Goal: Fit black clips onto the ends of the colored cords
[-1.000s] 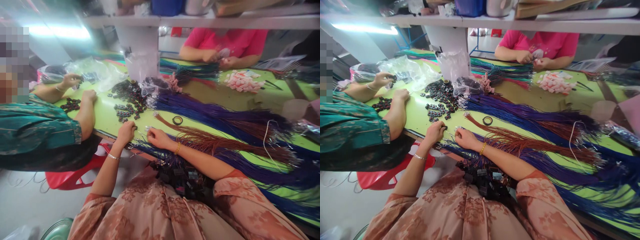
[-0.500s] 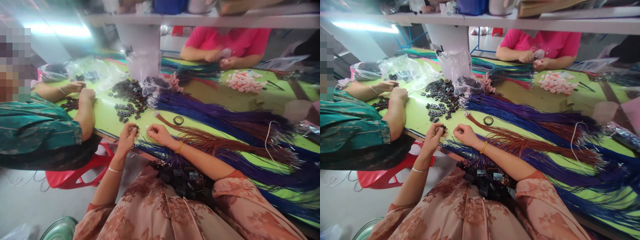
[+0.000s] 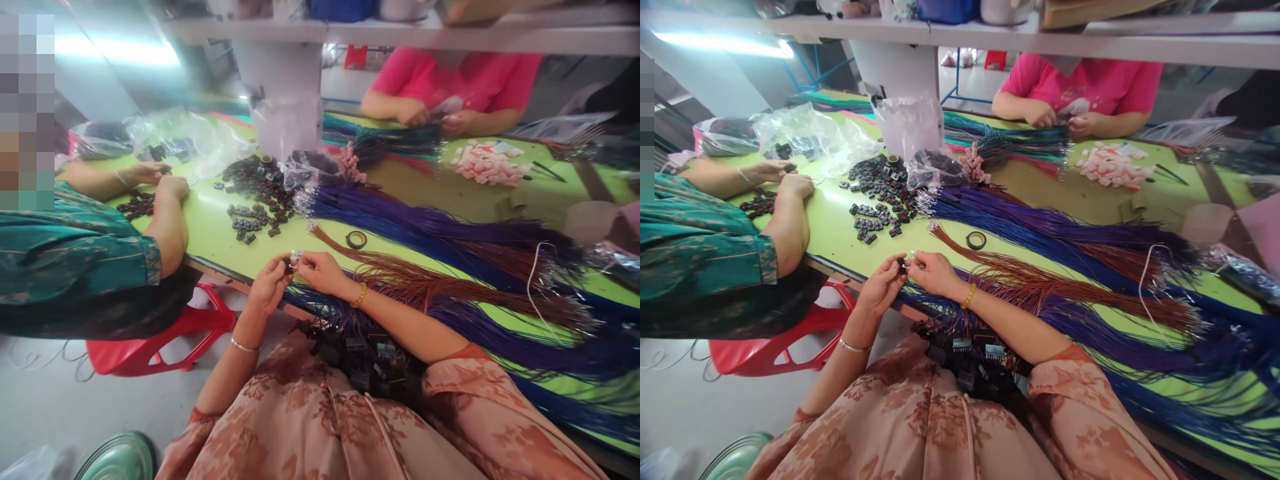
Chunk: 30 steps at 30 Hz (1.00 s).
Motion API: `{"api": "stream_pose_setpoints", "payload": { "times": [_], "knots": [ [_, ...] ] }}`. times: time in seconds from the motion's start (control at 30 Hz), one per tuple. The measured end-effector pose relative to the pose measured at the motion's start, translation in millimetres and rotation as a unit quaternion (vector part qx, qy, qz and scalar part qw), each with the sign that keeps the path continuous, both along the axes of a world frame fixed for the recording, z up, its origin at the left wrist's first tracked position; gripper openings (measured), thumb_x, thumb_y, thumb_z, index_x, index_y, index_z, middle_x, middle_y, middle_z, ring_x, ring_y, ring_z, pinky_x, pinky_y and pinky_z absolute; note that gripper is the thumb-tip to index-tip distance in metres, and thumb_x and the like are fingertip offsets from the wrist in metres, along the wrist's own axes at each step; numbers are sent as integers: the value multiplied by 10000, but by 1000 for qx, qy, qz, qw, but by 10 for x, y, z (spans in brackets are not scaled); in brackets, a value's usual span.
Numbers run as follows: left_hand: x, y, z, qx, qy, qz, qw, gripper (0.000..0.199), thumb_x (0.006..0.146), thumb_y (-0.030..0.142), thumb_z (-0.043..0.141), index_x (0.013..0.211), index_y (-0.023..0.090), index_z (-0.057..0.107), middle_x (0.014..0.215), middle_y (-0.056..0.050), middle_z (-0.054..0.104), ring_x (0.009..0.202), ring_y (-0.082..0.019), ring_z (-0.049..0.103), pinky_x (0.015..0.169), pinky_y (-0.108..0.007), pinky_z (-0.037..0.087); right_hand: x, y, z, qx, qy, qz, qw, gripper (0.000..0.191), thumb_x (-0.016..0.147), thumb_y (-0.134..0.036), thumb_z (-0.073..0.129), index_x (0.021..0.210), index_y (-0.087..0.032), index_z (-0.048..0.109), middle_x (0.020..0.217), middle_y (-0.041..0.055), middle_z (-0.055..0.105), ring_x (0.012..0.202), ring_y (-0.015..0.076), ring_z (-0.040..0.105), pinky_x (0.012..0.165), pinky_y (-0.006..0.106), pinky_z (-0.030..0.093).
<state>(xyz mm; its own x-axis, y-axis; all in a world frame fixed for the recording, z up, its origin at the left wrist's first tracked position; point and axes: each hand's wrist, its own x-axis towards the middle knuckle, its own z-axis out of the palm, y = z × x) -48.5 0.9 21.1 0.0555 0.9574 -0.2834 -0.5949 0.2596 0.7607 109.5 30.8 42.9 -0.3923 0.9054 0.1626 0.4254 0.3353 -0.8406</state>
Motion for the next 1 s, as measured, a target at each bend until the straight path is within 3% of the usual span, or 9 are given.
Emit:
{"api": "stream_pose_setpoints", "payload": {
  "times": [0.3, 0.47, 0.63, 0.87, 1.0],
  "knots": [
    [8, -24, 15, -3, 19, 5, 1000, 273, 702, 203, 765, 962, 153, 698, 884, -44, 689, 709, -84, 606, 637, -166, 491, 5, -23, 39, 4, -23, 11, 1000, 218, 765, -257, 493, 564, -174, 473, 520, -44, 443, 520, 83, 364, 528, 225, 247],
    [89, -56, 1, 18, 72, 37, 997, 330, 619, 252, 827, 904, 140, 704, 744, -15, 673, 575, -55, 548, 561, -163, 454, 8, -23, 28, 31, -47, 29, 998, 185, 789, -224, 507, 615, -166, 531, 556, -29, 504, 533, 89, 392, 534, 224, 252],
    [156, -59, -30, 4, 82, 85, 993, 360, 584, 290, 843, 871, 140, 687, 741, -17, 680, 595, -69, 567, 572, -184, 447, 25, -29, 18, 69, -82, 63, 992, 152, 829, -201, 501, 716, -158, 593, 635, 3, 579, 564, 104, 438, 559, 229, 274],
    [194, -105, -82, 18, 110, 89, 990, 373, 602, 304, 828, 898, 138, 674, 797, -34, 695, 651, -87, 597, 617, -203, 453, 57, 0, 21, 77, -145, 66, 984, 172, 850, -232, 512, 742, -157, 622, 678, 20, 627, 593, 118, 477, 568, 238, 283],
    [168, -114, -94, 11, 110, 83, 990, 351, 632, 304, 806, 916, 145, 673, 806, -43, 692, 693, -102, 611, 603, -200, 443, 211, 212, 76, 41, -206, 8, 978, 227, 906, -275, 459, 848, -157, 644, 819, 44, 679, 703, 133, 556, 632, 232, 344]
  ]
}}
